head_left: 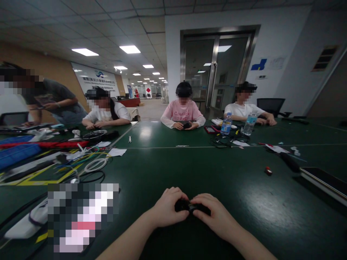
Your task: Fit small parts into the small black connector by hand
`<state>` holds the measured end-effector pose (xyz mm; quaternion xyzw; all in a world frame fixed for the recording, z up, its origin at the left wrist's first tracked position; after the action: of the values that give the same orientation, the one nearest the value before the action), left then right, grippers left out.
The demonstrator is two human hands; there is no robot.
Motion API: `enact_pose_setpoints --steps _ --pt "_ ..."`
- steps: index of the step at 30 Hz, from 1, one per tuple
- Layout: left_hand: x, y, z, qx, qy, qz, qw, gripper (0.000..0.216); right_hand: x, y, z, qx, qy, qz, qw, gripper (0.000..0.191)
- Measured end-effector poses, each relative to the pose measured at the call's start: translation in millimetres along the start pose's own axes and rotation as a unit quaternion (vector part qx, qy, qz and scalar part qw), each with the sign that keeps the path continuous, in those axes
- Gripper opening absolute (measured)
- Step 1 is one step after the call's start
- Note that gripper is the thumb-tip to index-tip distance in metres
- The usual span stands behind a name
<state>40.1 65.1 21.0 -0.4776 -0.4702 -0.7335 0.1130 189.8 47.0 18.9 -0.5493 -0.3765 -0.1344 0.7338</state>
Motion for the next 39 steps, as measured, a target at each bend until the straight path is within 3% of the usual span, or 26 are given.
enact_pose_setpoints --steps 15,28,39 --pt "5 9 -1 -0.002 -0.026 -0.004 1.000 0.030 -1 3 1 0.002 0.002 0.002 1.000 0.024" --pt "2 5 -1 0.014 0.000 0.031 0.999 0.031 -3 10 1 -0.010 0.007 0.004 1.000 0.023" --pt "3 0 -6 0.032 -0.017 -0.059 0.998 0.038 -2 11 1 0.001 0.021 0.061 0.998 0.024"
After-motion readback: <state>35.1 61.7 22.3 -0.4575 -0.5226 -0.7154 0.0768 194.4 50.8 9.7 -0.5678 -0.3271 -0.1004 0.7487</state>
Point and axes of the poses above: each hand's wrist, its own z-axis towards the middle knuckle, its own x-axis out of the back of the hand, y = z × x, the point moved 6 cm from there along z, towards the middle knuckle, and after that the axes turned 1 degree about -z, right-handed, at the moved point
